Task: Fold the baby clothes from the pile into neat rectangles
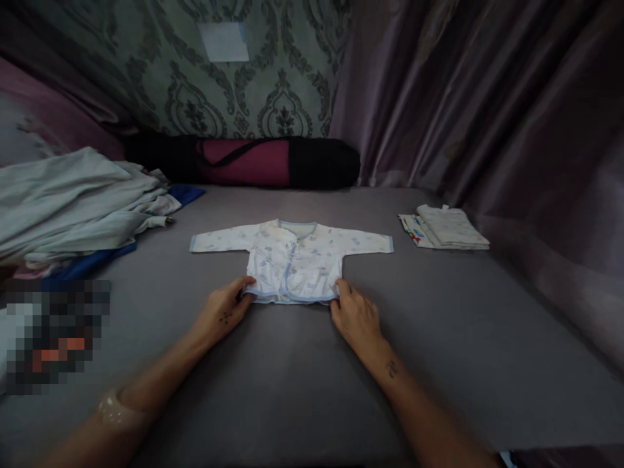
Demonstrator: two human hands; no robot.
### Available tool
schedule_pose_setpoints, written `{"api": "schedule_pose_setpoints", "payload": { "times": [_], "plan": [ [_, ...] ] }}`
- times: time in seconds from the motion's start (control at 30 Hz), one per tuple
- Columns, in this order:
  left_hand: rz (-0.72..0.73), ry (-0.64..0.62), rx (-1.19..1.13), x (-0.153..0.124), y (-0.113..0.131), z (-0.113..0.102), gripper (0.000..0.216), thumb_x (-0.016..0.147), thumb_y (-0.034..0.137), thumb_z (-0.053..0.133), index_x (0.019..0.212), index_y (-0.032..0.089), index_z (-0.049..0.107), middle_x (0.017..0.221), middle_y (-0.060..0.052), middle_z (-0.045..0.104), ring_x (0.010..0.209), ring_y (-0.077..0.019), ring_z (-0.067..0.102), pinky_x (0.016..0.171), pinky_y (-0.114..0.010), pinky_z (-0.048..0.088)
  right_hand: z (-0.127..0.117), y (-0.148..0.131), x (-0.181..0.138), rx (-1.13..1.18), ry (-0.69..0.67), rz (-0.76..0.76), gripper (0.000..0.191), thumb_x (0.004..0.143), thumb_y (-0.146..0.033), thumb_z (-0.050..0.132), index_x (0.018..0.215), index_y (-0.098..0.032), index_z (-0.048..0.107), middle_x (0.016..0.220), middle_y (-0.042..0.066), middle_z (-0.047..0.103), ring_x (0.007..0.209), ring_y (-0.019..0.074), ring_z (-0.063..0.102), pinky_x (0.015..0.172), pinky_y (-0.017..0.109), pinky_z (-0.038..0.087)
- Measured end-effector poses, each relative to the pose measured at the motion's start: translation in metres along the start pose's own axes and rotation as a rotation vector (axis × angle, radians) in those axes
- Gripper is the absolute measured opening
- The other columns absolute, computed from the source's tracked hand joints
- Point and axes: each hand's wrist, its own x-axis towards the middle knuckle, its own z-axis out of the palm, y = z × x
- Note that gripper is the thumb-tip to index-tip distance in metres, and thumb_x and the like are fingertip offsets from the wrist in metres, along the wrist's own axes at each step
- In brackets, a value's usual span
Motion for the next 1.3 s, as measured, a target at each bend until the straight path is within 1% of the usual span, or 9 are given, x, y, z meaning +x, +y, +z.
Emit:
{"api": "schedule_pose_setpoints", "payload": {
  "times": [0.17,0.4,0.6,0.73,0.83,0.93,1.03,1.2,1.3],
  "plan": [
    [0.016,-0.074,0.097,-0.002,-0.002,-0.011,0.030,0.088,0.024,0.046,0.115,0.022,0.059,0.100,-0.007,0.069,0.089,-0.0224,0.064,0.074,-0.029,0.046,0.003,0.014,-0.005,0.074,0.036,-0.053,0.038,0.087,-0.018,0.045,0.123,-0.024,0.053,0.114,0.007,0.067,0.093,0.0227,0.065,0.072,0.030,0.045],
    [0.083,-0.134,0.103,-0.005,-0.004,-0.025,0.030,0.090,0.024,0.043,0.113,0.022,0.062,0.107,-0.008,0.068,0.095,-0.0242,0.064,0.076,-0.030,0.046,0.002,0.023,-0.006,0.137,0.023,-0.132,0.039,0.085,-0.016,0.043,0.121,-0.020,0.058,0.115,0.009,0.065,0.102,0.0239,0.062,0.083,0.034,0.046],
    [0.119,-0.180,0.120,-0.007,-0.006,-0.031,0.029,0.090,0.024,0.043,0.112,0.023,0.062,0.104,-0.007,0.068,0.092,-0.0227,0.064,0.075,-0.029,0.045,0.004,0.032,-0.008,0.120,-0.003,-0.157,0.037,0.085,-0.018,0.043,0.118,-0.021,0.061,0.110,0.009,0.067,0.096,0.0230,0.063,0.081,0.033,0.046],
    [0.121,-0.200,0.143,-0.008,-0.007,-0.035,0.028,0.090,0.025,0.043,0.111,0.024,0.062,0.101,-0.007,0.067,0.089,-0.0228,0.064,0.073,-0.030,0.045,0.000,0.035,-0.007,0.133,-0.026,-0.145,0.038,0.084,-0.019,0.045,0.118,-0.022,0.061,0.112,0.009,0.066,0.096,0.0234,0.063,0.081,0.034,0.046],
    [0.157,-0.191,0.164,-0.009,-0.007,-0.035,0.028,0.089,0.024,0.044,0.110,0.023,0.063,0.098,-0.007,0.064,0.086,-0.0222,0.061,0.073,-0.030,0.044,-0.005,0.033,-0.007,0.194,-0.042,-0.132,0.038,0.084,-0.020,0.045,0.118,-0.022,0.061,0.104,0.007,0.068,0.087,0.0211,0.065,0.075,0.031,0.046],
    [0.230,-0.138,0.178,-0.010,-0.007,-0.036,0.027,0.088,0.024,0.045,0.107,0.022,0.063,0.097,-0.009,0.058,0.090,-0.0231,0.055,0.078,-0.033,0.044,-0.008,0.031,-0.012,0.280,-0.054,-0.088,0.037,0.086,-0.032,0.049,0.120,-0.022,0.059,0.086,0.004,0.068,0.073,0.0191,0.064,0.066,0.029,0.046],
    [0.281,-0.097,0.186,-0.010,-0.005,-0.037,0.025,0.087,0.023,0.046,0.105,0.022,0.063,0.100,-0.009,0.054,0.094,-0.0245,0.051,0.082,-0.036,0.044,-0.009,0.030,-0.023,0.351,-0.076,-0.069,0.043,0.085,-0.037,0.052,0.125,-0.021,0.053,0.083,0.003,0.066,0.072,0.0191,0.063,0.064,0.028,0.047],
    [0.342,-0.124,0.177,-0.007,0.001,-0.038,0.028,0.090,0.018,0.040,0.108,0.022,0.062,0.113,-0.010,0.054,0.098,-0.0237,0.049,0.086,-0.037,0.043,-0.010,0.026,-0.043,0.367,-0.046,-0.090,0.028,0.089,-0.029,0.044,0.114,-0.022,0.053,0.092,0.008,0.067,0.081,0.0212,0.065,0.071,0.031,0.047],
    [0.371,-0.156,0.190,-0.006,0.003,-0.039,0.029,0.093,0.018,0.038,0.106,0.021,0.064,0.106,-0.009,0.059,0.095,-0.0224,0.050,0.085,-0.036,0.043,-0.017,0.021,-0.049,0.338,-0.076,-0.088,0.022,0.089,-0.030,0.045,0.108,-0.023,0.053,0.089,0.007,0.068,0.078,0.0215,0.066,0.067,0.031,0.046]
  ]
}}
